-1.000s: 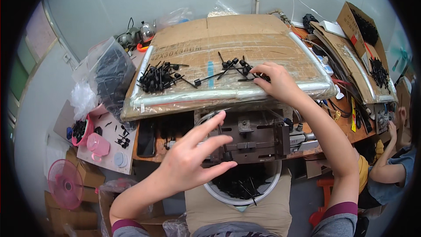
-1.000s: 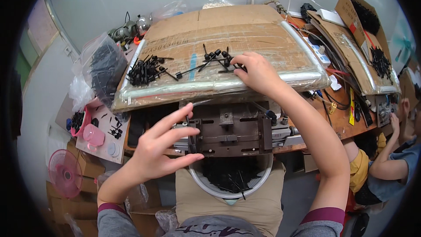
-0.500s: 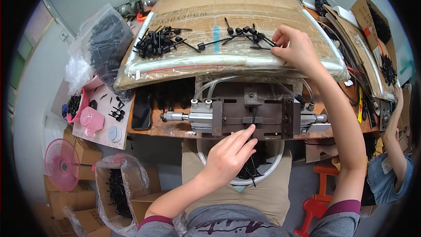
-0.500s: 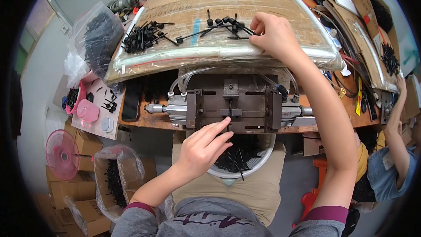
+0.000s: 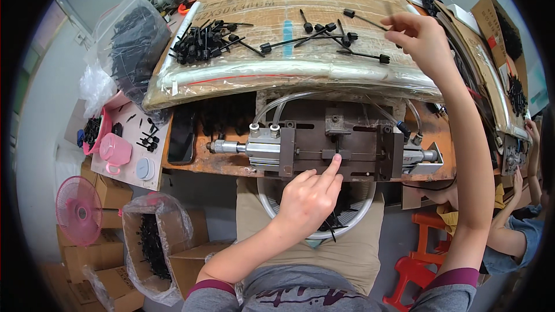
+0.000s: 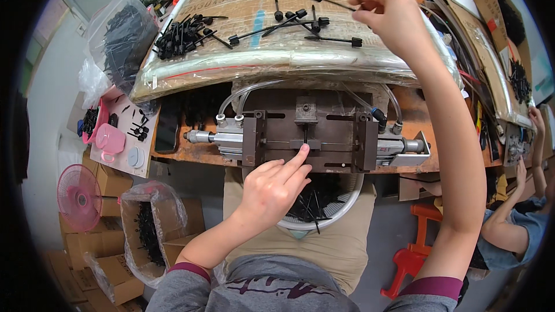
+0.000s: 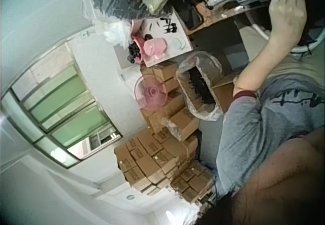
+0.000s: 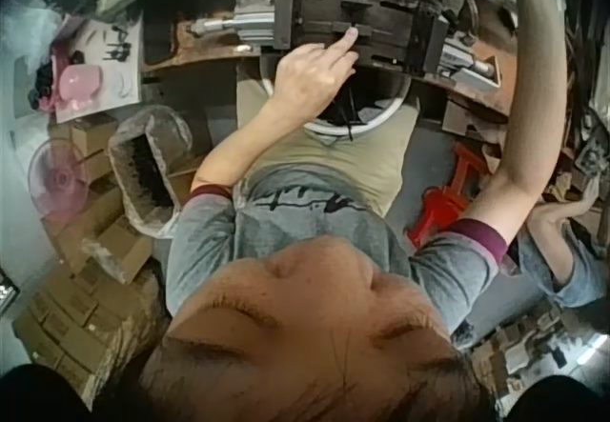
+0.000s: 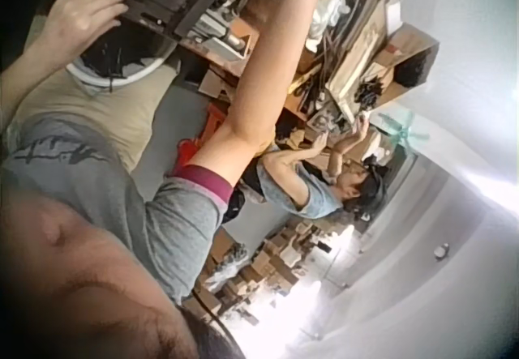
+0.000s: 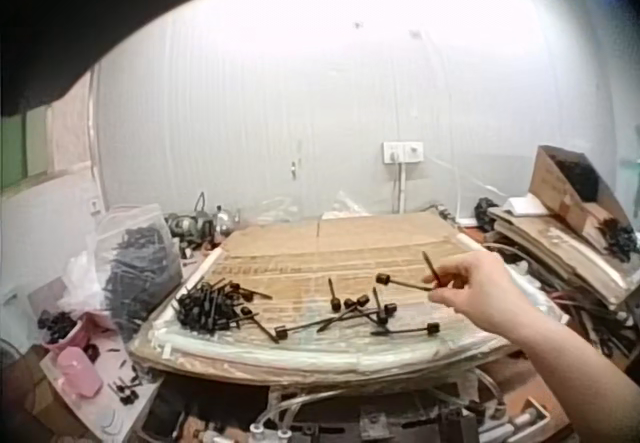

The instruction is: The worker is using a pneumatic machine to assemble or press-fit small black plastic components together.

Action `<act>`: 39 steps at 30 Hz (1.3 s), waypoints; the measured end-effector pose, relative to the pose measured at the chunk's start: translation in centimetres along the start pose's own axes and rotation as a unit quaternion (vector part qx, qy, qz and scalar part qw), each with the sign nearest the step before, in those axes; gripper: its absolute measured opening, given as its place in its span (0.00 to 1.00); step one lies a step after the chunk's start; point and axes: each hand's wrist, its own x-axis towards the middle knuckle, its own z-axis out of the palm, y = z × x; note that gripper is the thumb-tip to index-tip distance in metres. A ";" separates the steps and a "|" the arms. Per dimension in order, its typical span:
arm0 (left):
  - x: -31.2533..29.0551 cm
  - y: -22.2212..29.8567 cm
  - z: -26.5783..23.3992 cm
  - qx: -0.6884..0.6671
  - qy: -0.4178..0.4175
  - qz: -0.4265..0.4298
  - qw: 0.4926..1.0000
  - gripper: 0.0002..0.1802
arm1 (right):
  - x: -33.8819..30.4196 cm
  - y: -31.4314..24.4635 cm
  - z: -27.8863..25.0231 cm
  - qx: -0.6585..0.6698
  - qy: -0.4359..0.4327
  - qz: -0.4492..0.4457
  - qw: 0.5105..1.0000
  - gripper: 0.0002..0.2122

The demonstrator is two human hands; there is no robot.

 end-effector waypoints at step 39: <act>-1.2 1.0 -6.9 -0.266 0.002 -0.013 0.964 0.14 | -15.5 -4.2 1.9 0.550 -0.347 0.232 0.723 0.11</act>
